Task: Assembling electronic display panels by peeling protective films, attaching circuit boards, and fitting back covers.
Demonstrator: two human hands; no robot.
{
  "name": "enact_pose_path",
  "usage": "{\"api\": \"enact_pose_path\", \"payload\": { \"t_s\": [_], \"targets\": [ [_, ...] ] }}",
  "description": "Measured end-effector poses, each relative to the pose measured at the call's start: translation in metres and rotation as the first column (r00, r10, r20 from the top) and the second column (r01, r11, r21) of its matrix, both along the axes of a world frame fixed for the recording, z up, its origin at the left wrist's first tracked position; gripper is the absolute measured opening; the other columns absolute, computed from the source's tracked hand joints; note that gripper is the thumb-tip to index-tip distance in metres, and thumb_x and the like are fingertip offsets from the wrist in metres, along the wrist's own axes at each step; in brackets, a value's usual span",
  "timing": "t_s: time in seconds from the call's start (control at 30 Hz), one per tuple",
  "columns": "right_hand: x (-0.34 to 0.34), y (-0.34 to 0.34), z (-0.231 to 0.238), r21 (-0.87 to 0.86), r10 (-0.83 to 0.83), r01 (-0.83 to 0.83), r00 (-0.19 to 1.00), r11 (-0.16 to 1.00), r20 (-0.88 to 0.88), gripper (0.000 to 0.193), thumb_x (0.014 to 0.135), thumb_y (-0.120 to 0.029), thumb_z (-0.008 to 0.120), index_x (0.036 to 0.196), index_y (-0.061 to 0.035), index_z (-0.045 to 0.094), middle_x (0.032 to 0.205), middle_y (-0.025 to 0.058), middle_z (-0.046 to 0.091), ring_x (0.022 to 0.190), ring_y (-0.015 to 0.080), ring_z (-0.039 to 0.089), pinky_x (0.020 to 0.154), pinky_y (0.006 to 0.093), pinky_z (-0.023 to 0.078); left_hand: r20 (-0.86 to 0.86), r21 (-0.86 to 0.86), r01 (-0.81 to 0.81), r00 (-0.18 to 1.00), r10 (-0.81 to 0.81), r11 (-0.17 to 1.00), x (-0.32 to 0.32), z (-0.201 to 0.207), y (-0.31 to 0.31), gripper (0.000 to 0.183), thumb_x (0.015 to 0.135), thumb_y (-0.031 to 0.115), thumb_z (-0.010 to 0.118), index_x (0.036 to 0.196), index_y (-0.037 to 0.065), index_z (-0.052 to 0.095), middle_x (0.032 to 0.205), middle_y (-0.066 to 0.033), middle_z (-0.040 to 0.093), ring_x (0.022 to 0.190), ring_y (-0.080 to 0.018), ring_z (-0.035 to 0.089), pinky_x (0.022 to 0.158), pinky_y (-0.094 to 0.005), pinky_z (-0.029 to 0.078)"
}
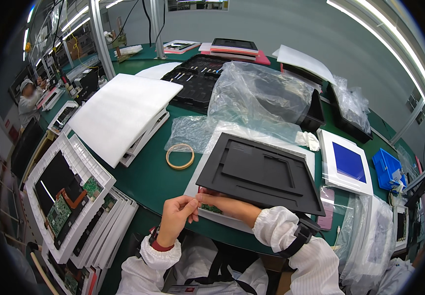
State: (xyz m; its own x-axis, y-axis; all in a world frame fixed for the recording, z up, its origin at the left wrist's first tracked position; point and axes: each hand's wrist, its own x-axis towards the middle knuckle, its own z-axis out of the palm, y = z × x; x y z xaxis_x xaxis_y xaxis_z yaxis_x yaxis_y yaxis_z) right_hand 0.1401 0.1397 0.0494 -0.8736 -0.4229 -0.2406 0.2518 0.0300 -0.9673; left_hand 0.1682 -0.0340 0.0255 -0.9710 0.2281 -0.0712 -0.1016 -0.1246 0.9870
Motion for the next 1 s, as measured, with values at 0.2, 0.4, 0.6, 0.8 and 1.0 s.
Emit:
{"api": "enact_pose_path", "payload": {
  "t_s": [0.2, 0.4, 0.6, 0.8, 1.0],
  "targets": [
    [0.001, -0.004, 0.004, 0.219, -0.141, 0.151, 0.988, 0.964, -0.061, 0.017, 0.085, -0.025, 0.064, 0.086, -0.0079, 0.062, 0.079, -0.0018, 0.058, 0.076, 0.0064, 0.051, 0.071, 0.0223, 0.042, -0.239, -0.324, -0.157, 0.968, 0.08, 0.933, 0.001, -0.001, -0.001, 0.017, 0.079, 0.01, 0.069, 0.09, -0.002, 0.065, 0.071, -0.0049, 0.062, 0.064, -0.0161, 0.06, 0.059, -0.0262, 0.048],
    [-0.001, -0.008, -0.016, 0.682, -0.056, 0.273, 0.945, 0.678, -0.323, 0.04, 0.091, -0.04, 0.044, 0.102, -0.0043, 0.059, 0.096, 0.0128, 0.062, 0.088, 0.0267, 0.058, 0.082, 0.0344, 0.043, -0.627, -0.406, -0.377, 0.778, 0.046, 0.833, 0.005, -0.031, 0.0, 0.018, 0.063, 0.008, 0.075, 0.08, 0.006, 0.07, 0.091, -0.0073, 0.065, 0.091, -0.0261, 0.057, 0.078, -0.0351, 0.046],
    [-0.015, 0.021, -0.085, 0.658, 0.031, 0.369, 0.858, 0.657, -0.513, 0.036, 0.089, -0.036, 0.047, 0.099, -0.0031, 0.058, 0.095, 0.0143, 0.061, 0.086, 0.0268, 0.058, 0.081, 0.0342, 0.044, -0.675, -0.359, -0.399, 0.735, 0.061, 0.844, 0.002, -0.031, 0.006, 0.016, 0.064, 0.005, 0.073, 0.079, 0.006, 0.069, 0.088, -0.0065, 0.065, 0.086, -0.0255, 0.057, 0.074, -0.0347, 0.046],
    [-0.019, 0.003, -0.098, 0.668, 0.127, 0.391, 0.799, 0.633, -0.588, 0.031, 0.087, -0.032, 0.05, 0.086, -0.0029, 0.06, 0.08, 0.0135, 0.062, 0.068, 0.0271, 0.058, 0.066, 0.0361, 0.047, -0.661, -0.371, -0.443, 0.743, 0.103, 0.816, 0.005, -0.041, -0.006, 0.014, 0.064, 0.005, 0.073, 0.077, 0.006, 0.069, 0.086, -0.0062, 0.065, 0.084, -0.0251, 0.056, 0.072, -0.0341, 0.046],
    [-0.027, 0.011, -0.096, 0.643, 0.089, 0.52, 0.735, 0.562, -0.672, 0.026, 0.085, -0.026, 0.051, 0.08, -0.0037, 0.063, 0.074, 0.0143, 0.063, 0.061, 0.0277, 0.058, 0.06, 0.037, 0.047, -0.673, -0.347, -0.425, 0.734, 0.094, 0.836, 0.003, -0.034, 0.006, 0.013, 0.064, 0.005, 0.073, 0.076, 0.006, 0.068, 0.086, -0.0058, 0.064, 0.084, -0.0249, 0.056, 0.072, -0.0341, 0.046]
  ]
}}
